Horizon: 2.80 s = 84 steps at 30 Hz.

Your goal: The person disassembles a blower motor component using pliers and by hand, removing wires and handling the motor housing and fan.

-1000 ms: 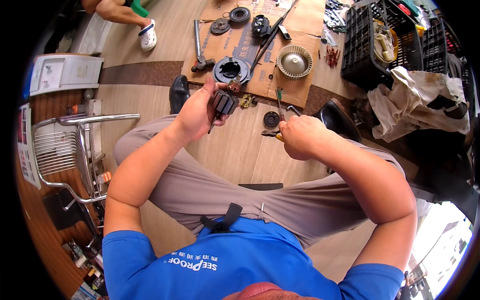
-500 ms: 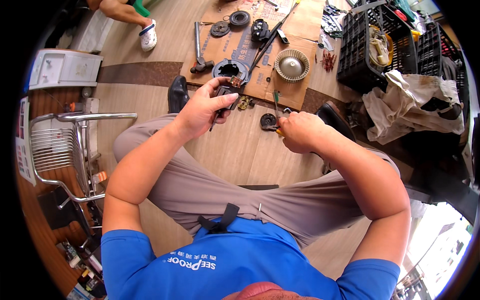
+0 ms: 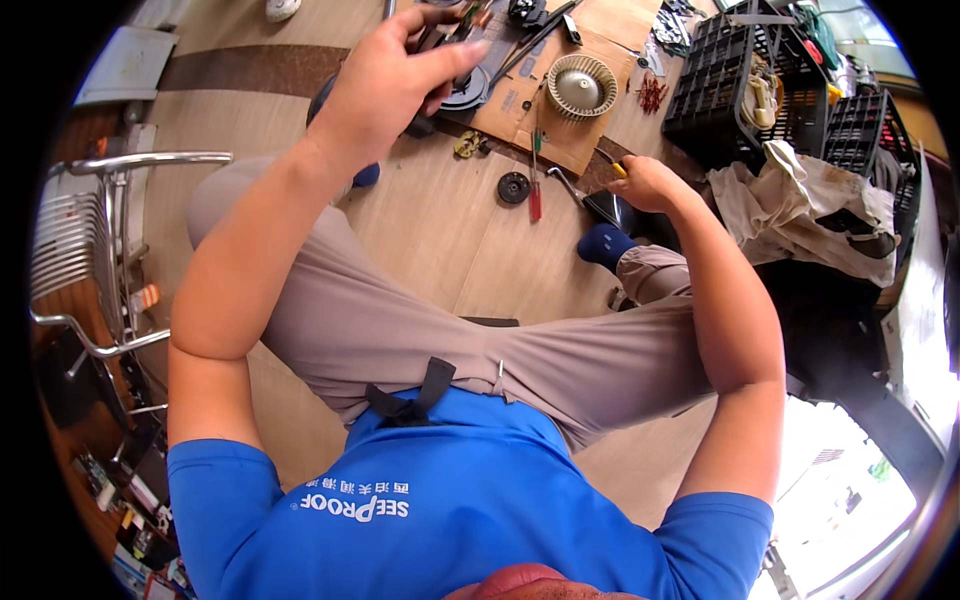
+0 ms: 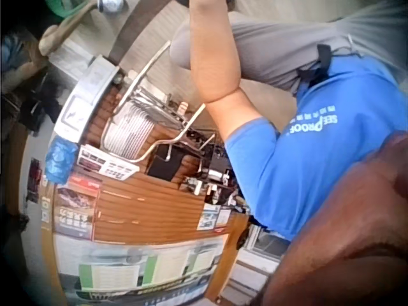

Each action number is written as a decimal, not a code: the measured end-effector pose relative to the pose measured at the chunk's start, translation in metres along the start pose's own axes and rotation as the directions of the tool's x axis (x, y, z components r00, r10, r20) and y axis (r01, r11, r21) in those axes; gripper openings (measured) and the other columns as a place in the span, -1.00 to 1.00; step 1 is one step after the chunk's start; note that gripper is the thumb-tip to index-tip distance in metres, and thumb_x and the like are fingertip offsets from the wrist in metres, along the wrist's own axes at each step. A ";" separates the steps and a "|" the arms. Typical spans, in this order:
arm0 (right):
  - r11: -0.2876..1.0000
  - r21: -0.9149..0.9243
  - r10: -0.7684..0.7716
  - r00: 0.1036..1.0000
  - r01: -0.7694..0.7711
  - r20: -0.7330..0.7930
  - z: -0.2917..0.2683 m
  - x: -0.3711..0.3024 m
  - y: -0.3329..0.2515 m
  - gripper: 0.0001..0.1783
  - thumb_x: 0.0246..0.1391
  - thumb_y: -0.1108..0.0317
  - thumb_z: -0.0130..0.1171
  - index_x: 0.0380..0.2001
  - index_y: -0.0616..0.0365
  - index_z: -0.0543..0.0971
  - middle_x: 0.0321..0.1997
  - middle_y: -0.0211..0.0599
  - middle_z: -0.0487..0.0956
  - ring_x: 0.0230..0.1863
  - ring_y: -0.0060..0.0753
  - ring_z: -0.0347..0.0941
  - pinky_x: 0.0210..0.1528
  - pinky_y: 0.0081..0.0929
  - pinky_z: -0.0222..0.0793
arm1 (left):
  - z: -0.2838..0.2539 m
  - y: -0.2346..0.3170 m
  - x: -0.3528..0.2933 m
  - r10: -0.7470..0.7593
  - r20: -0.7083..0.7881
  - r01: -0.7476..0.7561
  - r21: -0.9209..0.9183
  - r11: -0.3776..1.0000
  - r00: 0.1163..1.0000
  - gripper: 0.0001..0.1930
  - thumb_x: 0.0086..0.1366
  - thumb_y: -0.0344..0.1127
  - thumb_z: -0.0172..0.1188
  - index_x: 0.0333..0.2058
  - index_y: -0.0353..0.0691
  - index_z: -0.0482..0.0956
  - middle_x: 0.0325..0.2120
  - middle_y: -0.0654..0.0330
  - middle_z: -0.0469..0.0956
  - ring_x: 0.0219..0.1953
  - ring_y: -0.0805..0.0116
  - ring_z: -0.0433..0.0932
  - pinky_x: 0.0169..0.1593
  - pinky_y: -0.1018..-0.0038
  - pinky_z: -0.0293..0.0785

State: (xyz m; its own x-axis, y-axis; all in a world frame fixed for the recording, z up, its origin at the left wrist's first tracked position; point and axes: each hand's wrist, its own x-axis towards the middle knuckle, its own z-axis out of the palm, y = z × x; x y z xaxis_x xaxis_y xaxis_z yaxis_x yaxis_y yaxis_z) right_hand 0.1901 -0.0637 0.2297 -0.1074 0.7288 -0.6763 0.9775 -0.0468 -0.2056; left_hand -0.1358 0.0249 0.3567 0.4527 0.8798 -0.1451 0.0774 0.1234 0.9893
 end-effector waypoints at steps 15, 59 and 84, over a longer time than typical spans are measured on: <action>0.901 0.099 0.423 0.906 -0.422 0.012 0.207 0.087 -0.085 -0.26 0.11 -0.21 0.12 0.09 0.24 0.45 0.11 0.15 0.50 0.19 0.15 0.40 0.20 -0.16 0.35 | -0.024 0.025 0.046 0.004 -0.201 -0.126 -0.597 0.792 0.980 -0.71 0.48 -0.12 -0.07 -0.36 -0.11 0.52 -0.64 0.32 0.48 -0.70 0.51 0.38 -0.66 0.58 0.25; -0.704 0.698 -0.366 0.776 0.131 -0.514 -0.039 0.058 -0.177 -0.36 0.39 -0.16 -0.42 0.21 0.07 0.32 0.13 -0.03 0.51 0.04 0.01 0.49 0.05 -0.04 0.41 | -0.010 -0.013 0.043 -0.142 0.024 0.143 -0.076 0.987 0.990 -0.37 0.45 0.22 -0.18 -0.17 -0.30 0.58 -0.40 0.23 0.62 -0.44 0.49 0.54 -0.41 0.56 0.43; -0.396 0.598 -0.143 0.596 0.697 -0.790 -0.054 0.028 -0.175 -0.65 0.32 0.36 0.07 0.11 0.25 0.51 -0.08 -0.54 0.55 -0.10 -0.73 0.39 -0.01 -0.70 0.34 | -0.013 -0.001 0.026 0.036 0.113 -0.015 -0.184 0.983 0.993 -0.72 0.44 -0.14 0.06 -0.11 -0.22 0.59 -0.36 0.32 0.60 -0.42 0.64 0.52 -0.38 0.69 0.39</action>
State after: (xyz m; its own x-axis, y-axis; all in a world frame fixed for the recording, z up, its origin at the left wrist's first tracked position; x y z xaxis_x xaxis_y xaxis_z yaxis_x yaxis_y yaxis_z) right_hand 0.0255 0.0019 0.2856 -0.0607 0.9808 0.1856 -0.5702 0.1186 -0.8129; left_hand -0.1362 0.0537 0.3517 0.5526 0.8262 -0.1099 -0.0942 0.1930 0.9767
